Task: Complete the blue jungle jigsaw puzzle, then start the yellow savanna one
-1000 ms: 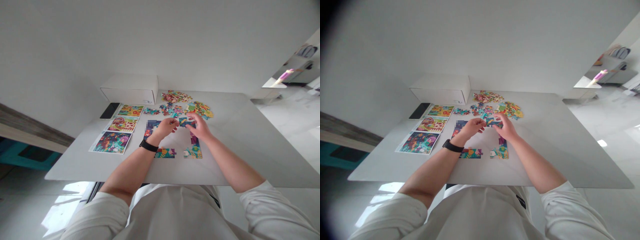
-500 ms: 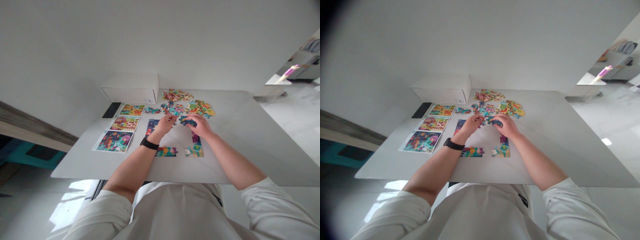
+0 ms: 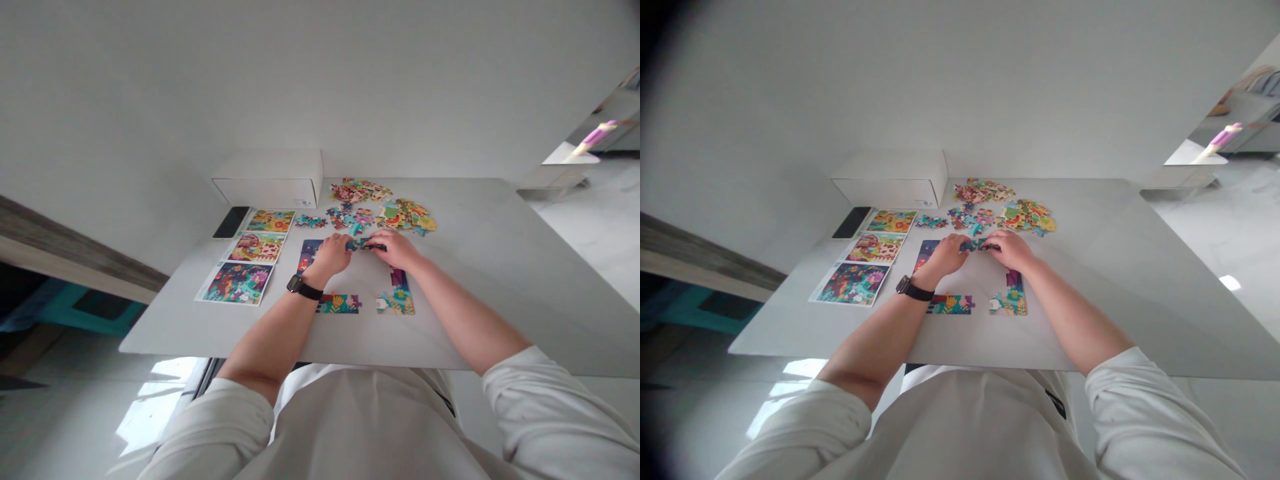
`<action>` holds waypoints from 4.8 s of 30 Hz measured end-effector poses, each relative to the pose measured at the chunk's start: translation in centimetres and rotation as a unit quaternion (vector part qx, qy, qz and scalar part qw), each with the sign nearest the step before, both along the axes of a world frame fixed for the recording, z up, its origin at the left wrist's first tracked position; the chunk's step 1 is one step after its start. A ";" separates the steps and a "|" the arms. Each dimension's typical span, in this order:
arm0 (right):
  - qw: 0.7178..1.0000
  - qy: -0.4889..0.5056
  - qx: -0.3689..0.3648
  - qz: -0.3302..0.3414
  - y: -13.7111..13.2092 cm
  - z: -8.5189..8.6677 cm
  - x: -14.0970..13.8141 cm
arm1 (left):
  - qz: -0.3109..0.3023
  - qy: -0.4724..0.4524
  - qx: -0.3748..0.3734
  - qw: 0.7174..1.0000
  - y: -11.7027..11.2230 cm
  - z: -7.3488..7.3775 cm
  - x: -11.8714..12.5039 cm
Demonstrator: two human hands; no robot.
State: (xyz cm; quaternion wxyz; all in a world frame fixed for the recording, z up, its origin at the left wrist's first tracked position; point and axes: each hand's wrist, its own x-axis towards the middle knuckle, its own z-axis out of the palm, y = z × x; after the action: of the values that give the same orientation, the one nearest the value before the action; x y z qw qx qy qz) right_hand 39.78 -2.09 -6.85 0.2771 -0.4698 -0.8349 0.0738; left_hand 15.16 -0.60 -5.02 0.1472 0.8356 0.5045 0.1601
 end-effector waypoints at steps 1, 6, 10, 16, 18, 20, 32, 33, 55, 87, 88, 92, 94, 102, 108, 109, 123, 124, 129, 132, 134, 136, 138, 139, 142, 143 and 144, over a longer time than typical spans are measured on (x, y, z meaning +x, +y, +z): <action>1.000 -0.004 -0.002 0.001 0.1 -0.1 -0.1 | -0.005 0.010 0.003 1.000 -0.1 0.0 0.0; 1.000 -0.029 -0.007 0.006 0.4 -0.4 -0.5 | -0.034 0.036 0.020 0.999 -0.2 0.0 0.0; 0.999 -0.037 -0.006 0.001 0.4 -0.6 -0.7 | -0.044 0.032 0.015 0.998 -0.3 0.1 0.1; 0.998 -0.057 0.003 -0.006 0.4 -0.4 -1.1 | -0.042 0.042 0.014 0.998 -0.6 0.4 0.3; 0.998 -0.063 0.004 -0.011 0.3 -0.4 -1.2 | -0.041 0.054 0.015 0.998 -0.7 0.5 0.4; 0.998 -0.060 0.007 -0.021 0.2 -0.3 -1.1 | -0.035 0.062 0.013 0.997 -0.7 0.4 0.4; 0.999 -0.046 0.024 0.004 -0.6 -0.5 0.3 | -0.027 0.066 0.005 0.997 -0.9 0.3 0.5; 0.998 -0.052 0.021 0.009 -0.6 -0.4 0.2 | -0.026 0.066 0.006 0.997 -0.9 0.4 0.5; 0.998 -0.057 0.011 0.008 -1.0 -0.4 0.7 | -0.045 0.068 0.014 0.997 -0.8 -0.4 0.8; 0.995 -0.094 -0.023 0.018 -1.2 -0.7 1.1 | -0.049 0.143 -0.057 0.987 -2.0 2.0 0.3; 0.995 -0.100 -0.024 0.017 -1.2 -0.7 1.1 | -0.049 0.147 -0.060 0.986 -2.0 2.1 0.2; 0.993 -0.113 -0.028 0.013 -1.5 -0.2 0.9 | -0.051 0.146 -0.063 0.986 -2.1 2.5 0.3; 0.992 -0.124 -0.032 0.008 -1.6 0.2 0.6 | -0.052 0.145 -0.062 0.986 -2.3 2.4 0.4; 0.981 -0.179 -0.070 -0.034 -2.8 1.5 -0.8 | -0.065 0.143 -0.077 0.985 -2.0 2.1 0.1; 0.976 -0.203 -0.069 -0.036 -2.9 1.4 -1.0 | -0.074 0.140 -0.074 0.985 -1.9 2.2 0.0; 0.977 -0.202 -0.066 -0.036 -2.8 1.4 -1.0 | -0.072 0.141 -0.070 0.985 -2.0 2.2 0.0; 0.987 -0.150 -0.048 -0.031 -2.9 0.9 -0.9 | -0.066 0.149 -0.037 0.986 -2.1 1.6 0.0; 0.988 -0.146 -0.046 -0.030 -2.9 0.8 -0.9 | -0.068 0.151 -0.039 0.985 -2.1 1.6 0.0; 0.991 -0.131 -0.031 -0.028 -2.9 0.6 -0.8 | -0.076 0.144 -0.046 0.985 -1.6 1.5 -0.4; 0.992 -0.123 -0.018 -0.033 -3.0 0.5 -0.9 | -0.075 0.142 -0.054 0.985 -1.5 1.6 -0.5; 0.992 -0.120 -0.011 -0.032 -3.1 0.5 -1.0 | -0.077 0.140 -0.057 0.985 -1.5 1.8 -0.5; 0.993 -0.114 -0.008 -0.034 -3.2 0.6 -1.1 | -0.078 0.137 -0.059 0.986 -1.6 2.0 -0.5; 0.993 -0.110 -0.007 -0.041 -3.4 0.6 -1.1 | -0.076 0.136 -0.058 0.986 -1.7 2.0 -0.4; 0.993 -0.111 -0.007 -0.044 -3.4 0.7 -1.2 | -0.075 0.136 -0.056 0.986 -1.7 2.0 -0.4; 0.991 -0.129 -0.012 -0.046 -3.5 0.9 -1.5 | -0.078 0.134 -0.050 0.987 -1.6 1.8 -0.5; 0.990 -0.136 -0.013 -0.046 -3.6 1.0 -1.6 | -0.079 0.134 -0.048 0.987 -1.6 1.7 -0.5; 0.989 -0.141 -0.015 -0.046 -3.6 1.0 -1.8 | -0.079 0.134 -0.047 0.987 -1.6 1.7 -0.5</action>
State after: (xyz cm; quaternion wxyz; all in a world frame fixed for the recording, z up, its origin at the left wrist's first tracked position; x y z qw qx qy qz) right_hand 37.99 -5.70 -5.83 0.1523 -0.5177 -0.8419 0.0062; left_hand 14.70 -2.22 -3.28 0.1293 0.8789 0.4589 0.0106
